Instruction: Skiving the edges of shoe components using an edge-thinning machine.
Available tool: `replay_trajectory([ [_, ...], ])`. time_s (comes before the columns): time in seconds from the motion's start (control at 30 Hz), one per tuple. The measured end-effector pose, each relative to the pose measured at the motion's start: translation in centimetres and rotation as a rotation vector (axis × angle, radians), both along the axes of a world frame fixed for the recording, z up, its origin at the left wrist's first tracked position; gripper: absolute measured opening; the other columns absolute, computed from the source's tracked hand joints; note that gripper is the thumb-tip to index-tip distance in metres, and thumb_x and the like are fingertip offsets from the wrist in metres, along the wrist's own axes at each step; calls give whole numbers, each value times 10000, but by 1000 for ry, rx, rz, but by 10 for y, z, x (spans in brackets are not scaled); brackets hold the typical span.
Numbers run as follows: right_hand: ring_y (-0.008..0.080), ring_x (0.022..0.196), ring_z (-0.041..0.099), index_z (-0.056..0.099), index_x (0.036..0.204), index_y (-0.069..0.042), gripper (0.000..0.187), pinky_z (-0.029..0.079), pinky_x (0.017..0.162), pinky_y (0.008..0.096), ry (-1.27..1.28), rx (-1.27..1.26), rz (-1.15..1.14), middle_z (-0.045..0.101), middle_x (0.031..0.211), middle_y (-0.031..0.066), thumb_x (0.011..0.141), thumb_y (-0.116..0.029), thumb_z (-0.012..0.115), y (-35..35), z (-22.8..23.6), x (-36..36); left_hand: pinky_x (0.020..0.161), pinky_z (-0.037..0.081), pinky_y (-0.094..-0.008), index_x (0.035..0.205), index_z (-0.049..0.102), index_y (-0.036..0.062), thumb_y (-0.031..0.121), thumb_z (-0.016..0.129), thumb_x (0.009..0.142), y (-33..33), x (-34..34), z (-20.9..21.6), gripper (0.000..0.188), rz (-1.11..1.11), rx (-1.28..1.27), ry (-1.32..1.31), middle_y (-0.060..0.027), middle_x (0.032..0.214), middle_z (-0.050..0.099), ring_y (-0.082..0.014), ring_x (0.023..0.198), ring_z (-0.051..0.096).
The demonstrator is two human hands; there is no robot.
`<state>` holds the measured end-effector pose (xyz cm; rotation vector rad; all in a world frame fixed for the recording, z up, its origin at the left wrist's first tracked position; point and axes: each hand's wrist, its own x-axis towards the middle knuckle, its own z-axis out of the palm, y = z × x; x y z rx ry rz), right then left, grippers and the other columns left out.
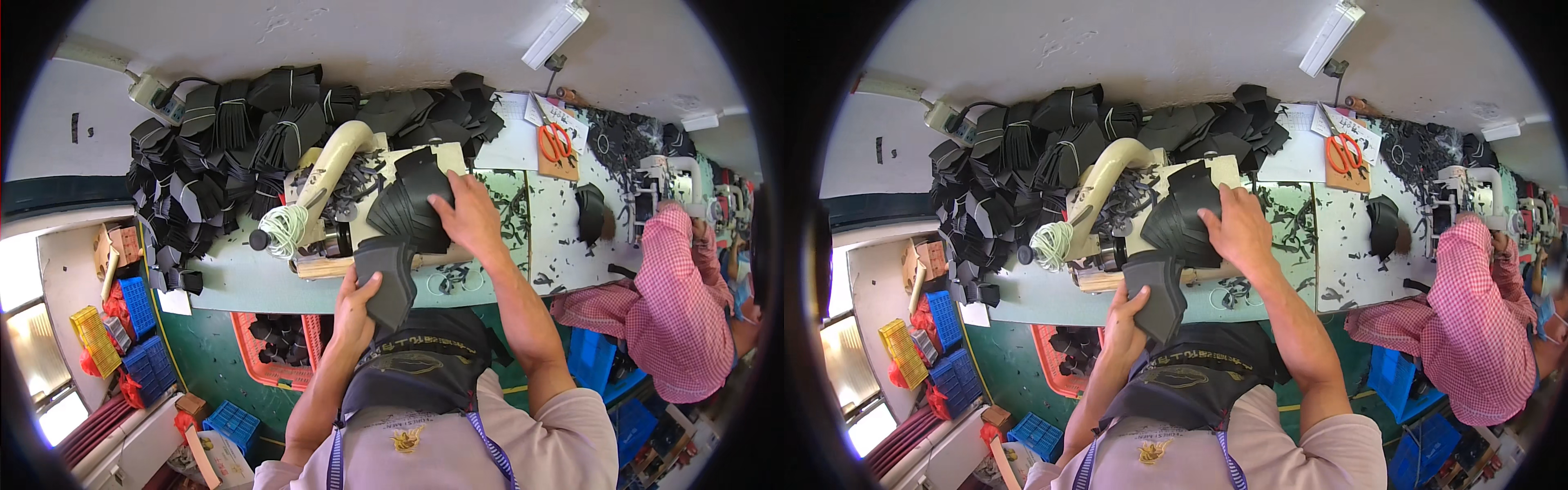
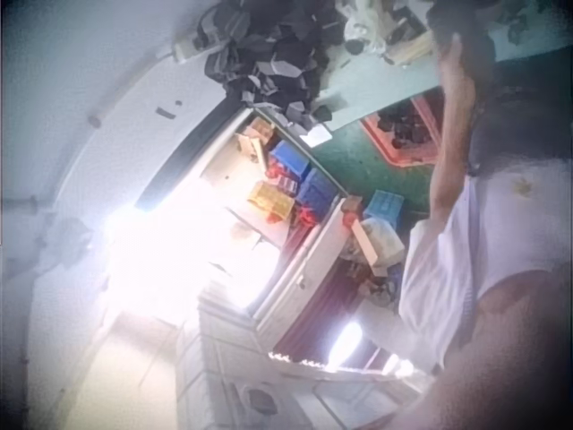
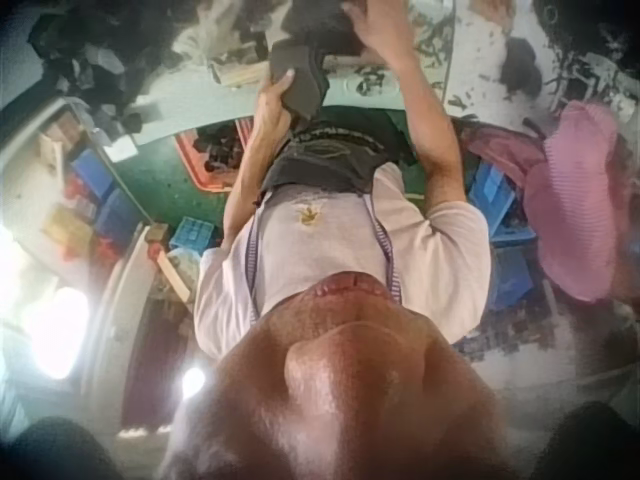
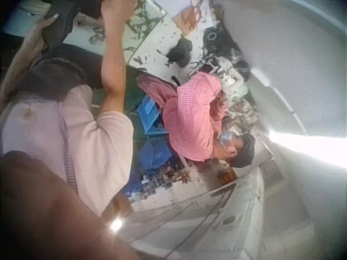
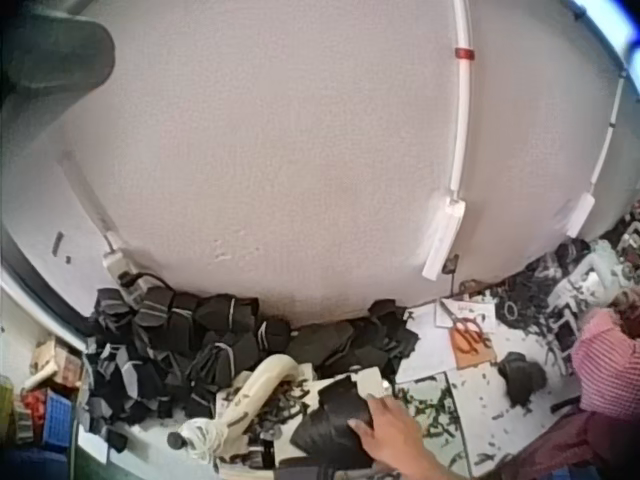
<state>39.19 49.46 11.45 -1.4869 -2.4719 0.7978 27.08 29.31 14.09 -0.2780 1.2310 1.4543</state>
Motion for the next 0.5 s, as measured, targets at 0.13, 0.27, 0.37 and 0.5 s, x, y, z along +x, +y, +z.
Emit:
replay_trajectory([
  [0.13,341,1111,574,563,1305,-18,528,500,886,423,6,-142,63,571,1174,143,875,-284,716,-8,7,-7,876,559,-355,1348,466,19,43,597,963,24,-3,4,407,21,22,-19,-124,1153,628,-213,1006,663],
  [0.27,330,1102,562,581,1275,-24,492,501,890,423,105,-216,98,569,1172,134,829,-186,708,-14,0,-6,873,559,-354,1340,467,9,51,598,965,42,-6,-6,400,-6,-16,29,-126,1152,633,-211,1008,663],
  [0.37,332,1091,559,580,1274,-29,509,496,896,428,63,-220,129,568,1170,137,795,-143,707,-19,4,-8,868,557,-347,1334,472,6,56,598,966,50,-10,-14,392,-62,-18,87,-126,1154,638,-205,1008,661],
  [0.5,340,1105,546,558,1293,-18,565,481,919,422,73,-273,128,570,1148,147,775,-147,744,-13,0,-8,872,551,-331,1333,482,11,60,584,972,57,-12,-12,378,16,-25,36,-114,1161,640,-201,1011,659],
])
